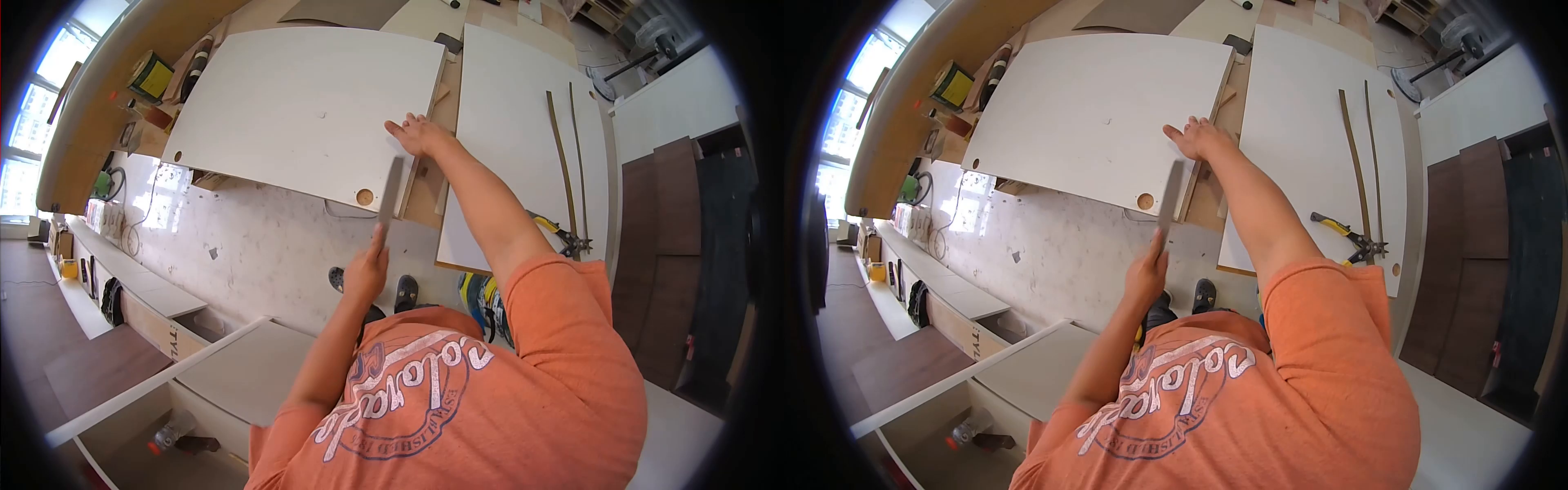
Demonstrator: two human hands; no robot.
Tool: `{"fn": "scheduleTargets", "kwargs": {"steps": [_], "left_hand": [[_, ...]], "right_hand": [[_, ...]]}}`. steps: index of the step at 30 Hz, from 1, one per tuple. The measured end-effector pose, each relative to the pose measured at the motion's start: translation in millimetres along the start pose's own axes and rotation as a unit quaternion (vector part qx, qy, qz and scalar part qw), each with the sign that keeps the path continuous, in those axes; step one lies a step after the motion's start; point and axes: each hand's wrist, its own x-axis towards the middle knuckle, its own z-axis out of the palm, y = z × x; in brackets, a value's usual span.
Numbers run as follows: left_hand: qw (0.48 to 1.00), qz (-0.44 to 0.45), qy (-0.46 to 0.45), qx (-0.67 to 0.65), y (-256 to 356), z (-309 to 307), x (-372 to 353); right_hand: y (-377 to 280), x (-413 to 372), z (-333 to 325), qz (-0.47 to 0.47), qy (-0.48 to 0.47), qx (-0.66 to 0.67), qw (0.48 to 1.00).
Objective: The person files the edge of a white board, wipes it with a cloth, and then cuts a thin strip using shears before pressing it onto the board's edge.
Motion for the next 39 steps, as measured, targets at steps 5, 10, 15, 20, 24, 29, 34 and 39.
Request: {"fn": "scheduleTargets", "kwargs": {"steps": [5,10,15,20,24,29,34,39], "left_hand": [[1.0,-0.001,-0.001,-0.011,-13.5,-2.2,-42.0],[0.999,0.043,0.008,-0.013,9.5,12.7,31.1],[1.0,0.008,0.012,-0.008,-14.1,-8.1,-39.4],[1.0,0.02,-0.003,-0.007,-2.5,10.7,1.6],[0.998,0.055,0.03,-0.004,-1.3,8.2,21.4],[1.0,-0.009,-0.01,-0.016,-22.7,-3.3,-46.3],[0.999,0.034,-0.006,0.001,8.2,11.3,29.5],[0.999,0.047,0.003,-0.024,-11.4,-3.3,-4.0]], "right_hand": [[-2.6,-7.7,3.2,0.016,0.019,0.029,0.999],[10.1,20.7,22.5,-0.002,0.015,0.012,1.0],[-2.0,-7.4,3.0,0.003,0.027,0.017,0.999],[4.3,6.8,16.6,-0.001,0.027,0.012,1.0],[-0.4,5.8,9.6,0.005,0.021,-0.015,1.0],[-6.9,-15.3,-1.3,0.019,0.016,0.017,1.0],[5.5,6.0,14.8,0.002,0.033,0.024,0.999],[8.9,17.4,14.4,0.009,0.029,0.028,0.999]]}}
